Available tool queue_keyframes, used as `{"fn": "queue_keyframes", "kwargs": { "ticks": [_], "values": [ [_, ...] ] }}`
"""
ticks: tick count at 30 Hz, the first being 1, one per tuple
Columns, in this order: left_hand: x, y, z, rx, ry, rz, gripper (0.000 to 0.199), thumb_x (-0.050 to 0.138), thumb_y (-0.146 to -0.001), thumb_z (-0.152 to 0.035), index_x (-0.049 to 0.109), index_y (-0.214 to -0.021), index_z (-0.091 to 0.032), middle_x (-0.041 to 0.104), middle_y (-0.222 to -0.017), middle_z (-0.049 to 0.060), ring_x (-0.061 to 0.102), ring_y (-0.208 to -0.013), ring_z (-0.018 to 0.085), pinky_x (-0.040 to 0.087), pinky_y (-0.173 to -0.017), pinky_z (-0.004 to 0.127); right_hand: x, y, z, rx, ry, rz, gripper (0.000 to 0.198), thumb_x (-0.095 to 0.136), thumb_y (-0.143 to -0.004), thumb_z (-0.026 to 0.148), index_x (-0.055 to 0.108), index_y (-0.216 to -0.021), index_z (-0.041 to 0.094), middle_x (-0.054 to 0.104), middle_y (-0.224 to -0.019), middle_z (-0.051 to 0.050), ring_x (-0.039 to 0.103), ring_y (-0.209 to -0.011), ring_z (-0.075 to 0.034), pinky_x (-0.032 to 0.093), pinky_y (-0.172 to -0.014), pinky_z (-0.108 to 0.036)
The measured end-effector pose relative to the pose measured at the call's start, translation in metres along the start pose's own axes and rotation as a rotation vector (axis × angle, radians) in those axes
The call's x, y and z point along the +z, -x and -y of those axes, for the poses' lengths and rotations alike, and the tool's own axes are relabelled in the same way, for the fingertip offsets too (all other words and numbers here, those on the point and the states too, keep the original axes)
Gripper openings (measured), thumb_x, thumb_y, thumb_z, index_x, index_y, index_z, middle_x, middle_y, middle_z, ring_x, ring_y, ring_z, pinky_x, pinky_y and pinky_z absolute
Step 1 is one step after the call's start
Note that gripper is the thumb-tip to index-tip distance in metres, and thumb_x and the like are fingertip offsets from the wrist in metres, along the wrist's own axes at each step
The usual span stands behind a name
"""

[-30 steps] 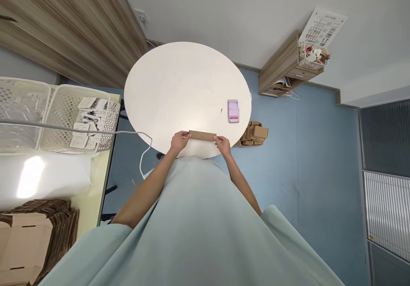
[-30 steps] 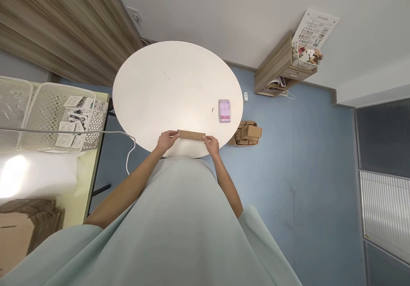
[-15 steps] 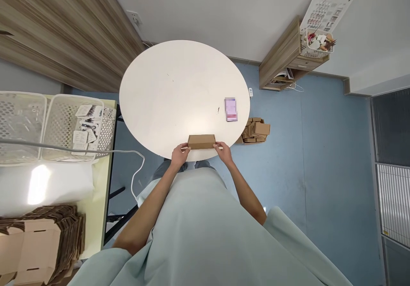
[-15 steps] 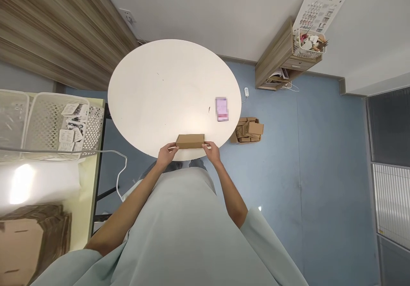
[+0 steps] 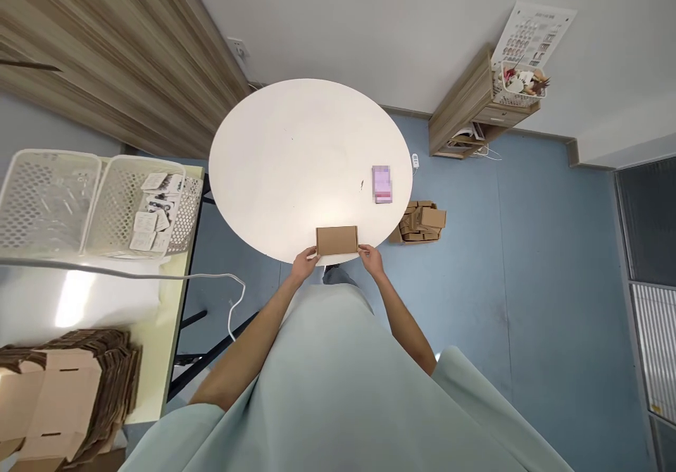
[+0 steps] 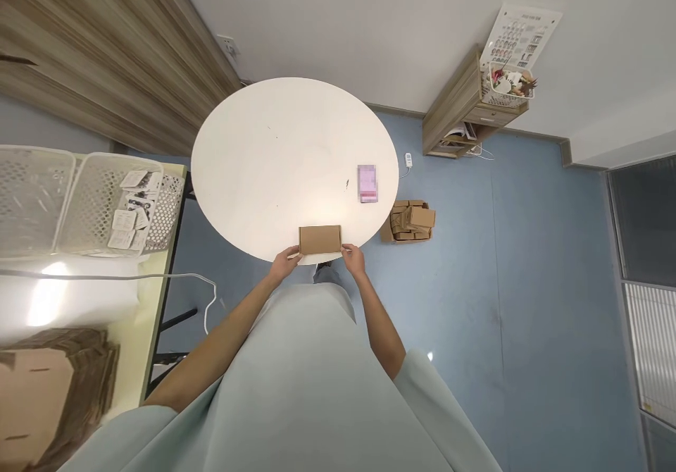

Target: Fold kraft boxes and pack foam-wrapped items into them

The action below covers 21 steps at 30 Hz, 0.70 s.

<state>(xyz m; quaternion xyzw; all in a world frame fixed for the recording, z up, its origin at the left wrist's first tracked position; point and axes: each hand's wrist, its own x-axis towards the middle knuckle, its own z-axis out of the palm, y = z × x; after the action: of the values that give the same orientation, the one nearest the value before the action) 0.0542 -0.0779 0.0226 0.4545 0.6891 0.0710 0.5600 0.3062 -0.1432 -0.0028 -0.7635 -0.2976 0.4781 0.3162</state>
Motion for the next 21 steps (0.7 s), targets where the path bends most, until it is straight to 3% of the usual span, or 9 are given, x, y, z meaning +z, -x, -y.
{"fn": "queue_keyframes", "kwargs": {
  "ticks": [4,9,14,21],
  "values": [
    [0.011,0.014,0.005,0.018,0.064,-0.071,0.037,0.074,-0.09,-0.033,0.08,-0.125,-0.022,0.077,-0.139,0.011,0.078,-0.118,0.032,0.057,-0.11,0.046,-0.002,-0.003,-0.001,0.044,-0.054,0.014,0.025,0.077,-0.084,0.045,0.071,-0.09,0.022,0.082,-0.1,-0.007,0.079,-0.097,-0.025,0.062,-0.1,-0.043],
    [0.03,0.037,0.007,0.087,0.172,-0.157,0.036,0.067,-0.096,-0.033,0.082,-0.126,-0.021,0.082,-0.129,0.01,0.078,-0.12,0.03,0.057,-0.112,0.045,-0.016,0.007,-0.007,0.105,-0.244,0.071,0.033,0.083,-0.081,0.048,0.064,-0.089,0.022,0.079,-0.091,-0.005,0.08,-0.084,-0.022,0.065,-0.086,-0.038],
    [0.066,0.061,0.008,0.112,0.272,-0.18,0.032,0.07,-0.094,-0.033,0.084,-0.121,-0.022,0.083,-0.126,0.009,0.076,-0.125,0.029,0.058,-0.112,0.044,-0.052,0.027,-0.023,0.107,-0.341,0.083,0.037,0.088,-0.079,0.045,0.06,-0.092,0.024,0.079,-0.088,-0.002,0.081,-0.081,-0.019,0.066,-0.089,-0.038],
    [0.131,0.085,-0.002,0.173,0.381,-0.08,0.036,0.073,-0.092,-0.034,0.082,-0.124,-0.019,0.08,-0.133,0.011,0.075,-0.126,0.029,0.058,-0.113,0.045,-0.118,0.062,-0.057,0.04,-0.355,-0.026,0.042,0.09,-0.079,0.048,0.062,-0.098,0.024,0.081,-0.095,-0.005,0.083,-0.09,-0.022,0.067,-0.098,-0.043]
  ]
}}
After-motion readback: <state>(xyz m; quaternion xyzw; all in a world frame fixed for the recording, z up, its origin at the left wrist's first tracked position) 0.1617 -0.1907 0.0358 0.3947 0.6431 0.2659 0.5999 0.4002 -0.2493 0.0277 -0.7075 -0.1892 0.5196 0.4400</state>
